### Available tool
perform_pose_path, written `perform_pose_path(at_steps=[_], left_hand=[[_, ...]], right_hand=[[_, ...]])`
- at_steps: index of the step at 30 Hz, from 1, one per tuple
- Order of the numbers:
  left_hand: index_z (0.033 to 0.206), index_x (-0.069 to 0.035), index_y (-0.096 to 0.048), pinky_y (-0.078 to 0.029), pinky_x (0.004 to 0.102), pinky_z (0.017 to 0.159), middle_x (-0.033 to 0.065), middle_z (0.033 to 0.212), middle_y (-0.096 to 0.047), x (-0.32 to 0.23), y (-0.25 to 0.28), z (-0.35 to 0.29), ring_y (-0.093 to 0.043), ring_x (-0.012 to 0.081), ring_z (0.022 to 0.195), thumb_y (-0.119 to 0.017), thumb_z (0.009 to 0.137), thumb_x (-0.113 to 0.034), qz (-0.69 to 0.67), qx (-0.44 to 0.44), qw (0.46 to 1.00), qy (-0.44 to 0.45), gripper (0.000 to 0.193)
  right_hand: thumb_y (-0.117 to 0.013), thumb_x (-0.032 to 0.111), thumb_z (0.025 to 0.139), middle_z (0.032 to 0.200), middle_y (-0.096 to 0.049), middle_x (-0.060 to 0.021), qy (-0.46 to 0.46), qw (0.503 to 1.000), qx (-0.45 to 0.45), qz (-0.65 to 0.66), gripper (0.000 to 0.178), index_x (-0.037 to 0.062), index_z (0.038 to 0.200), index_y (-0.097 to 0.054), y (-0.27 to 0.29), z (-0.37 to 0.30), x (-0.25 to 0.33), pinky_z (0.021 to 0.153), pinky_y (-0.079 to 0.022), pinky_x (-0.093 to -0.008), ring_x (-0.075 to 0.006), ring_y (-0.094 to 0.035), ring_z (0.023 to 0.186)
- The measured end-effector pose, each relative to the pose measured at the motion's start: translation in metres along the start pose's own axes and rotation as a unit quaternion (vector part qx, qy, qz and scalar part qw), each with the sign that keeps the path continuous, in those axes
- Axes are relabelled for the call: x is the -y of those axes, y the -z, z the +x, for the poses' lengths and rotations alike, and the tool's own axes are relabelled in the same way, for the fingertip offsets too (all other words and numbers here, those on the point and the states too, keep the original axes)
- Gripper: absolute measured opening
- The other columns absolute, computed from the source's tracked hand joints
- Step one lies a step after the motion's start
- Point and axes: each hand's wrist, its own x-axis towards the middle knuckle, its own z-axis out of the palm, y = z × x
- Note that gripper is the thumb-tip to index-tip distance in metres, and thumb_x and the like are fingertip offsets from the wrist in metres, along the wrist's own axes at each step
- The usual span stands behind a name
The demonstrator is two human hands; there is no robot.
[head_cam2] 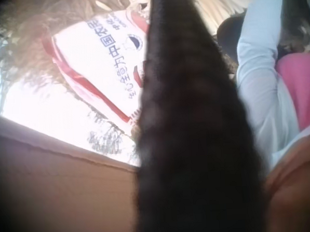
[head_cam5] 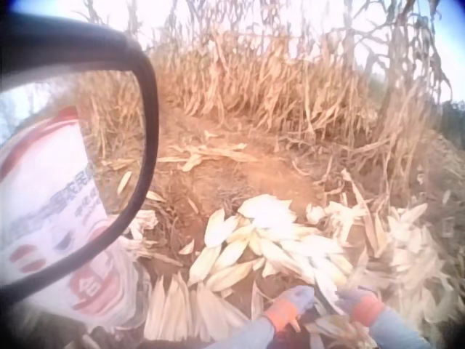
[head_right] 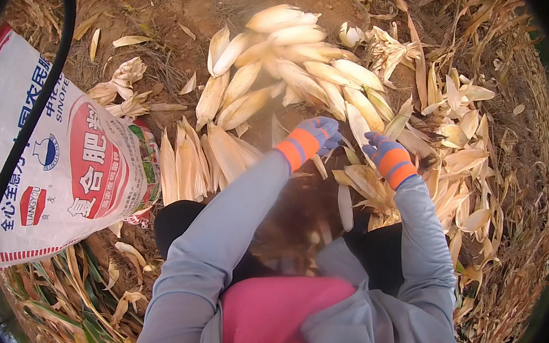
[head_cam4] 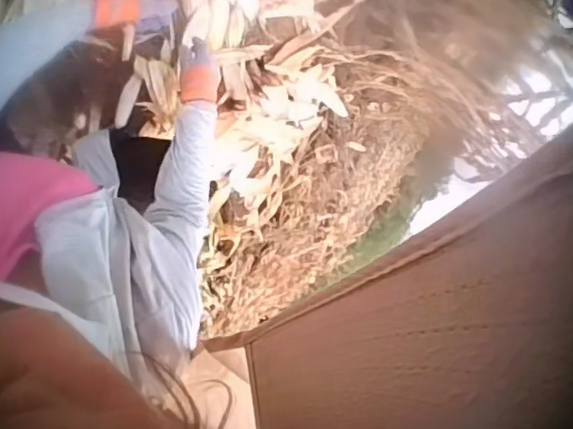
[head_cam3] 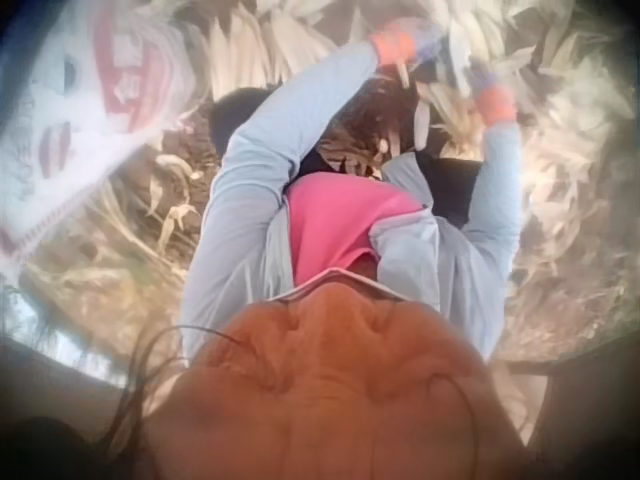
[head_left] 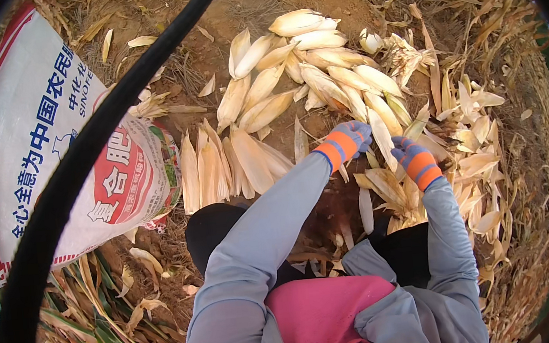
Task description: The person shucks corn cobs by hand, peeling back the husks to reveal the kernels. The person places the shucked corn into a nearby sack.
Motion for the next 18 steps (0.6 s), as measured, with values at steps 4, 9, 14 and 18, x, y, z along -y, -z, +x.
perform_pose_path(at_steps=[4,9,14,18], left_hand=[[0.082,-0.003,-0.057,-0.042,0.0302,0.056,0.0068,0.067,-0.057,0.054,0.077,0.069,-0.051,0.0162,0.058,-0.057,0.077,-0.024,0.181,-0.178,0.966,-0.053,0.022],[0.092,-0.003,-0.056,-0.043,0.0356,0.070,0.0166,0.081,-0.059,0.066,0.165,0.105,-0.056,0.0284,0.076,-0.058,0.074,-0.023,0.366,-0.352,0.857,-0.084,0.027],[0.098,-0.005,-0.054,-0.041,0.0372,0.081,0.0196,0.101,-0.052,0.068,0.248,0.140,-0.051,0.0323,0.093,-0.062,0.069,-0.022,0.465,-0.452,0.758,-0.064,0.035],[0.108,-0.006,-0.048,-0.040,0.0373,0.084,0.0199,0.104,-0.049,0.060,0.278,0.156,-0.048,0.0331,0.098,-0.067,0.064,-0.026,0.549,-0.454,0.701,-0.045,0.052]], right_hand=[[-0.053,0.026,0.079,0.098,-0.057,-0.0164,0.027,0.988,0.056,0.140,0.034,0.0052,0.105,-0.053,0.024,0.009,0.056,0.079,-0.042,-0.0338,-0.0296,-0.054,0.090],[-0.056,0.026,0.077,0.092,-0.058,-0.0149,0.125,0.982,0.059,0.127,0.034,0.0059,0.104,-0.054,0.014,0.010,0.058,0.076,-0.042,-0.0351,-0.0300,-0.054,0.086],[-0.058,0.026,0.074,0.078,-0.057,-0.0110,0.149,0.978,0.085,0.115,0.033,0.0067,0.101,-0.055,-0.002,0.001,0.051,0.070,-0.042,-0.0359,-0.0276,-0.054,0.076],[-0.060,0.017,0.071,0.074,-0.054,-0.0125,0.135,0.974,0.122,0.132,0.035,0.0059,0.104,-0.054,0.004,0.015,0.057,0.067,-0.040,-0.0371,-0.0295,-0.052,0.071]])
